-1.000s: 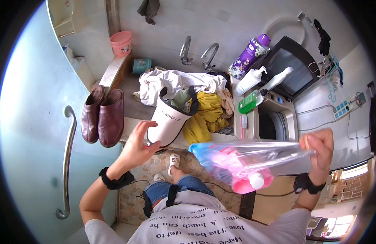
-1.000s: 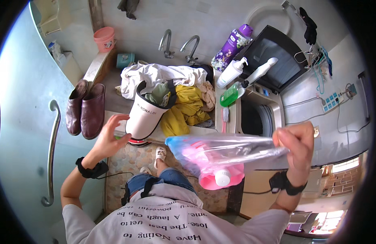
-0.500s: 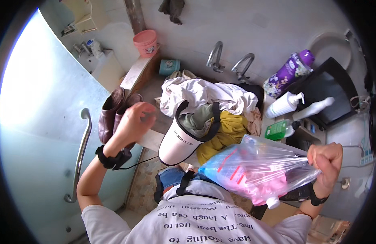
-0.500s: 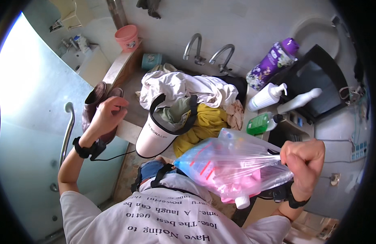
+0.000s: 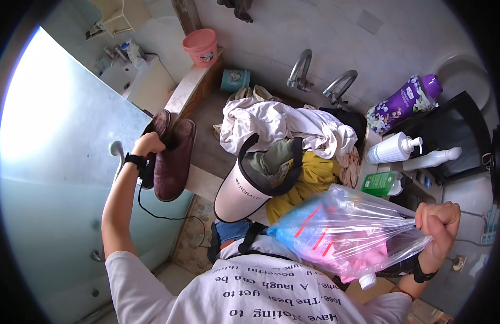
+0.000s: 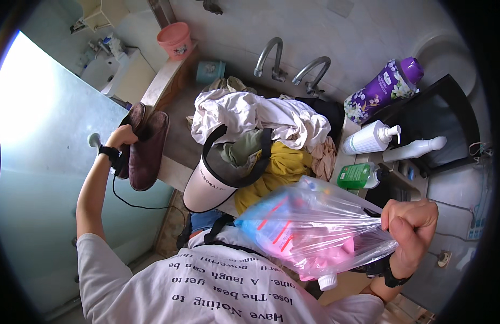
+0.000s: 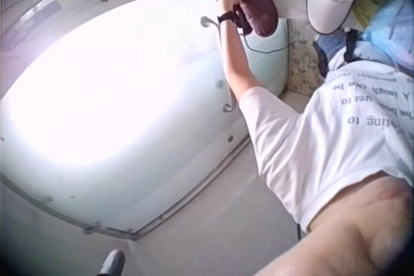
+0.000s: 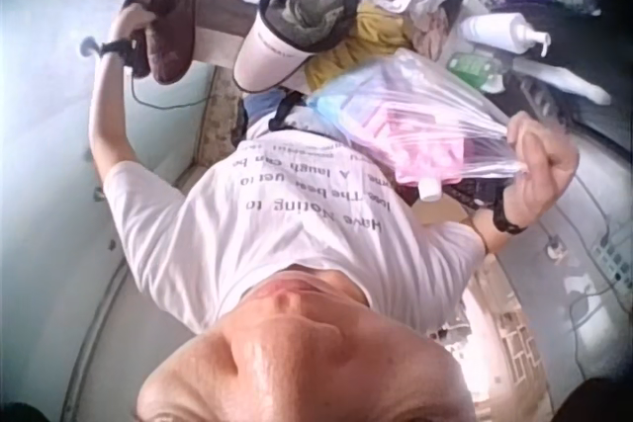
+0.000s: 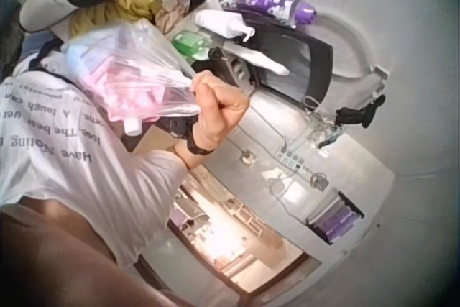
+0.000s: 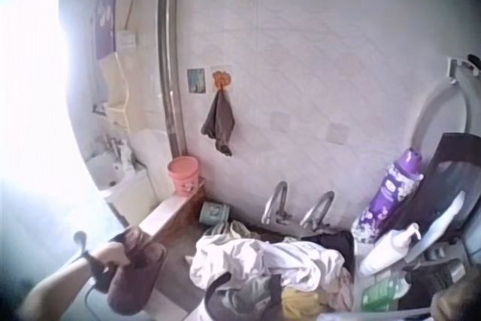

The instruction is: The person moves laundry items from a washing machine and a counter, gathers small plastic containers and a bag of laundry powder, and places them together.

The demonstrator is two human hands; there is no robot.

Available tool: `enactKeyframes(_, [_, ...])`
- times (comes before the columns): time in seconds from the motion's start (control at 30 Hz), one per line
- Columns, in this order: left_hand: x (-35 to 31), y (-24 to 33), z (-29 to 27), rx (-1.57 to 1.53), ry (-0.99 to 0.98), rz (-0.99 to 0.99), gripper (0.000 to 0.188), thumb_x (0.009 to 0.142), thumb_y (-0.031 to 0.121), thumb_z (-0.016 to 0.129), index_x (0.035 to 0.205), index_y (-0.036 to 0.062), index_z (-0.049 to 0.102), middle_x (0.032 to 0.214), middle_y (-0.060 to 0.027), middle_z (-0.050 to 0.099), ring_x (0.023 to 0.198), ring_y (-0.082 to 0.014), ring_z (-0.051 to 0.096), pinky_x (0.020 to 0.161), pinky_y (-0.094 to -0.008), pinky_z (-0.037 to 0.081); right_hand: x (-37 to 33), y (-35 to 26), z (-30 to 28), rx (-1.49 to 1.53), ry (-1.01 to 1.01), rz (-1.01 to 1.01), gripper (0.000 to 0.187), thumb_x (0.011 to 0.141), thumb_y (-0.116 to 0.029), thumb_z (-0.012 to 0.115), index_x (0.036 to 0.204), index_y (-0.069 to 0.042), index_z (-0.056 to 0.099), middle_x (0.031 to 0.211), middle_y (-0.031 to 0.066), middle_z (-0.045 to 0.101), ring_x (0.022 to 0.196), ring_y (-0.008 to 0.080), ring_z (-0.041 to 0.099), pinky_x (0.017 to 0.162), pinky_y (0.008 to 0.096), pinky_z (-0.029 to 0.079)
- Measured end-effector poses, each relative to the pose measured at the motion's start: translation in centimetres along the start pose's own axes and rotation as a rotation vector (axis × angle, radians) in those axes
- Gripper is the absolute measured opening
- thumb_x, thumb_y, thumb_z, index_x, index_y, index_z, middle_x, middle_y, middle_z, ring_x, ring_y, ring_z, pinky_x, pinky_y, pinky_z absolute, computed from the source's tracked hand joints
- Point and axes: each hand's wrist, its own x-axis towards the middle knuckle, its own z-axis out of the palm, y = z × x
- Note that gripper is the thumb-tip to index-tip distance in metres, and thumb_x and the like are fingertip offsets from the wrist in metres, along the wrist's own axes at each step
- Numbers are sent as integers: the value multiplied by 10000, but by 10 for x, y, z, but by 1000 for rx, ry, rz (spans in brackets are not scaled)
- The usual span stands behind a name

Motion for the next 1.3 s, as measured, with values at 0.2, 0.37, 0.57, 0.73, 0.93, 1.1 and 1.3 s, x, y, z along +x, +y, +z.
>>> enactKeyframes(0.2, [11, 9, -2, 211, -145, 61, 323, 630, 127, 507, 893, 31, 670, 932, -166, 642, 889, -311, 625, 726, -370, 507, -1, 6, -2, 16, 20, -5, 366, 737, -91, 566, 477, -65, 311, 415, 13, 350, 365, 93, 269, 422, 264, 305])
enactKeyframes(0.37, [-12, 10, -1, 243, -183, 112, 230, 613, 86, 493, 742, 2, 664, 772, -163, 648, 745, -309, 650, 620, -378, 521, -5, 6, 4, 18, 81, -18, 344, 734, -73, 536, 491, -68, 293, 428, 12, 329, 381, 90, 258, 432, 263, 291])
enactKeyframes(0.57, [-30, -18, 18, 154, -31, 220, 221, 612, 78, 520, 728, -60, 647, 762, -222, 633, 767, -354, 641, 635, -410, 520, 1, -1, -4, -2, 12, 118, 326, 614, -22, 590, 495, -79, 292, 462, -10, 298, 433, 102, 259, 493, 274, 270])
enactKeyframes(0.73, [-69, -26, 18, 62, 40, 193, 289, 655, 136, 553, 860, -54, 628, 924, -252, 607, 942, -374, 576, 818, -419, 467, -10, -20, 15, -77, 115, 113, 355, 545, -5, 664, 494, -93, 323, 467, -20, 342, 431, 102, 298, 511, 258, 285])
enactKeyframes(0.93, [-84, -36, 17, 44, 55, 240, 269, 649, 139, 553, 821, -51, 635, 894, -237, 616, 907, -370, 587, 792, -413, 477, -20, -40, 4, -148, 2, -27, 352, 631, -26, 668, 585, -100, 327, 522, -35, 325, 468, 85, 284, 500, 246, 254])
enactKeyframes(1.1, [-86, -50, 38, 2, 107, 271, 252, 666, 174, 585, 769, -48, 640, 834, -224, 624, 836, -362, 607, 731, -409, 493, -13, -58, -20, -234, 175, -81, 336, 735, -67, 615, 625, -128, 303, 590, -23, 295, 566, 84, 259, 599, 249, 246])
enactKeyframes(1.3, [-100, -60, 62, -184, 137, 226, 273, 688, 190, 630, 887, 2, 630, 854, -198, 626, 854, -363, 595, 740, -419, 483, 17, -47, 4, -180, 31, -37, 319, 737, -23, 579, 619, -109, 296, 604, -13, 288, 578, 92, 250, 604, 247, 250])
